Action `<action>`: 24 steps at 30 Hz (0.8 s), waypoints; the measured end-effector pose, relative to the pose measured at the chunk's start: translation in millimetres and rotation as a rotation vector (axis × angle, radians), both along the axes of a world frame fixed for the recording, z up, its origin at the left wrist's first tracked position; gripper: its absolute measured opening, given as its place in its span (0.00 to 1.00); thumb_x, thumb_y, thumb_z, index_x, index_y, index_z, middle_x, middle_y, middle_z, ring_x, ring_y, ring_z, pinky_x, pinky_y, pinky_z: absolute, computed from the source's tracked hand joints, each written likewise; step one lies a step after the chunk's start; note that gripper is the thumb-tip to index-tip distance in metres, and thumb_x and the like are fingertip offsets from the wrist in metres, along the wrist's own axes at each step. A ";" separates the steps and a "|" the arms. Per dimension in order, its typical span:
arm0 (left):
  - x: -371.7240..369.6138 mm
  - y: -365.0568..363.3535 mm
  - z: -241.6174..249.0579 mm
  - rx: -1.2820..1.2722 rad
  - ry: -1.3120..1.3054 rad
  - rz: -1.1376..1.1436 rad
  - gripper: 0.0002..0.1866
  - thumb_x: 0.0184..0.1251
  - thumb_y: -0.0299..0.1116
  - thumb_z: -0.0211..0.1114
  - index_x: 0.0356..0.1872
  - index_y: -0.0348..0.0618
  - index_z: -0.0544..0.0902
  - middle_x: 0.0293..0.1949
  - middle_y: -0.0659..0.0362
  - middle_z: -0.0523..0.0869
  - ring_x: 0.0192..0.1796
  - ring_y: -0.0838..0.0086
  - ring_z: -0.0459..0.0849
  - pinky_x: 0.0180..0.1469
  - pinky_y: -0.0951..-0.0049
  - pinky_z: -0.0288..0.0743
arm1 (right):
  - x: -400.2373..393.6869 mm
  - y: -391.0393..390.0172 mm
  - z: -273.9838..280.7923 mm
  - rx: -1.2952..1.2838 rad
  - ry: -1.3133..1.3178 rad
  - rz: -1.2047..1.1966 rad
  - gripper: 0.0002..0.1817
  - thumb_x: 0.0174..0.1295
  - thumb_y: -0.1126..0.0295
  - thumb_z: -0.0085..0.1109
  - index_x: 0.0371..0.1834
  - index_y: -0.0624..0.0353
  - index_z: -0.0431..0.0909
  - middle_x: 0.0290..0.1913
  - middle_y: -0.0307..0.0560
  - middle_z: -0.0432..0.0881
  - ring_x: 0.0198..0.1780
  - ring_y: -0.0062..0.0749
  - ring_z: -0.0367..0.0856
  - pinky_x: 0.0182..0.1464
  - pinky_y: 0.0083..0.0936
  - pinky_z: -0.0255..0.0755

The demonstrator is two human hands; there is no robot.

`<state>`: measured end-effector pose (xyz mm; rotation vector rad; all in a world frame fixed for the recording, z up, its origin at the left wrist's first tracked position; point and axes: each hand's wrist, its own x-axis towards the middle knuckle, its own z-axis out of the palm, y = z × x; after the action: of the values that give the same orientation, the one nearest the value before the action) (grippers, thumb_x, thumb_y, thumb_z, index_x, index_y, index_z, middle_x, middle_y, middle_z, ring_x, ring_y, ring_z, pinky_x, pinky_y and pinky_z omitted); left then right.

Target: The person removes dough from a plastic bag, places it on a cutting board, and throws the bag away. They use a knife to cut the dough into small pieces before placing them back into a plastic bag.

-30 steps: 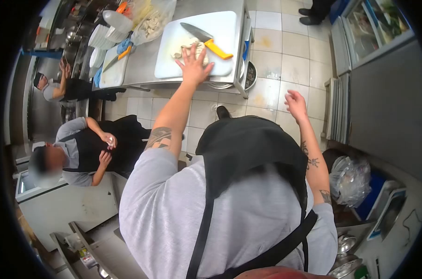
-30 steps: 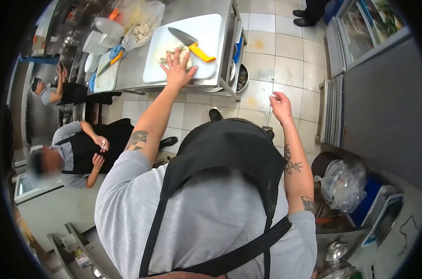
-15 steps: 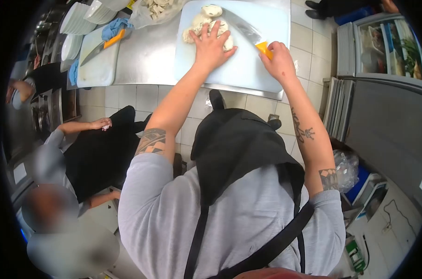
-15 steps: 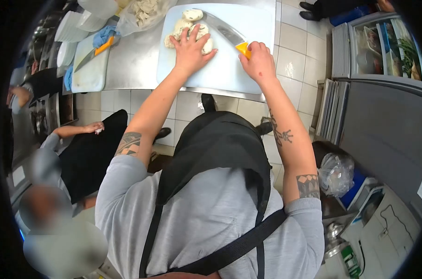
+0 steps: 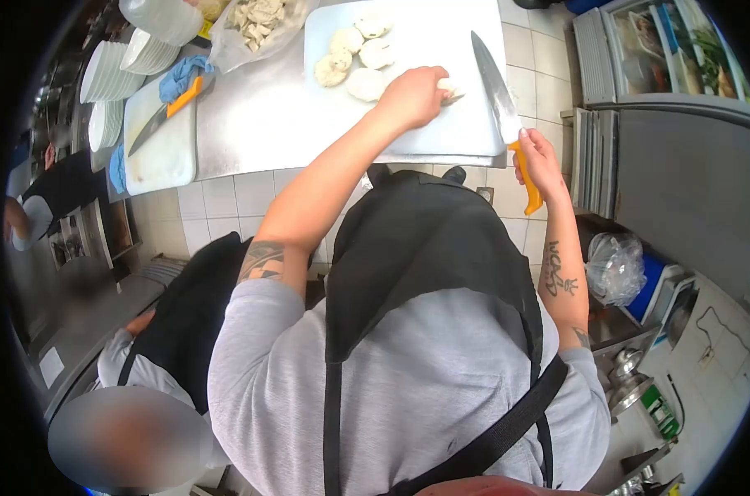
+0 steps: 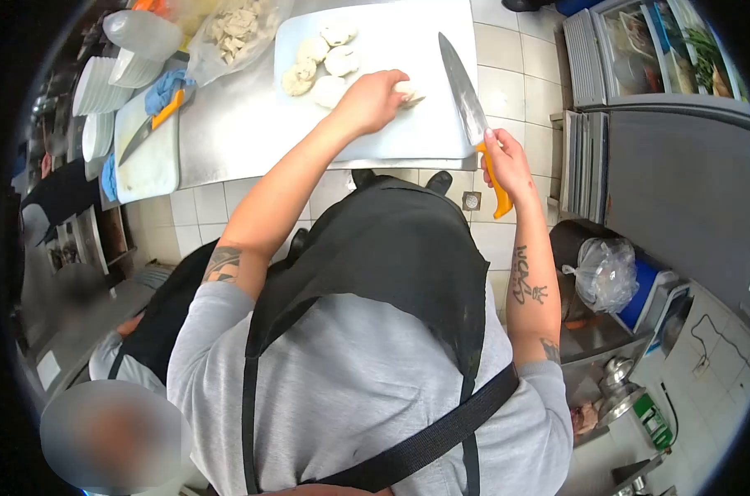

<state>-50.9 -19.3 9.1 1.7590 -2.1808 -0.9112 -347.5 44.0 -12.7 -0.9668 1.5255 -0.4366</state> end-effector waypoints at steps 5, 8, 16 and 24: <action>-11.3 -18.0 -61.0 -0.327 0.231 0.193 0.24 0.67 0.36 0.73 0.63 0.40 0.82 0.62 0.46 0.82 0.65 0.50 0.80 0.67 0.55 0.75 | 1.6 10.1 -1.0 -0.051 0.080 -0.033 0.21 0.80 0.62 0.52 0.73 0.52 0.73 0.28 0.42 0.80 0.18 0.21 0.72 0.20 0.25 0.70; -6.3 3.4 -61.0 -0.457 0.199 0.152 0.22 0.69 0.33 0.70 0.62 0.37 0.82 0.65 0.47 0.81 0.66 0.50 0.79 0.68 0.56 0.76 | 10.9 12.5 6.7 -0.114 0.000 -0.035 0.29 0.79 0.65 0.52 0.82 0.44 0.65 0.28 0.42 0.80 0.16 0.19 0.69 0.18 0.24 0.68; -7.3 23.0 -72.7 -0.489 0.220 0.039 0.21 0.70 0.29 0.65 0.63 0.35 0.81 0.66 0.45 0.80 0.67 0.49 0.78 0.67 0.56 0.76 | 28.6 -4.2 0.9 -0.115 -0.004 0.043 0.31 0.79 0.64 0.53 0.84 0.36 0.64 0.29 0.41 0.79 0.17 0.18 0.68 0.19 0.23 0.68; -8.4 37.9 -79.6 -0.482 -0.013 -0.050 0.29 0.76 0.33 0.58 0.77 0.39 0.70 0.78 0.46 0.69 0.78 0.50 0.69 0.76 0.47 0.64 | 38.7 -16.1 -0.1 -0.142 0.004 0.055 0.31 0.79 0.64 0.53 0.84 0.37 0.64 0.29 0.42 0.79 0.16 0.19 0.67 0.19 0.24 0.69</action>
<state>-59.3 18.6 -70.5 1.4823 -2.2189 -0.3356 -308.8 27.8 -12.7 -1.1182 1.4830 -0.5086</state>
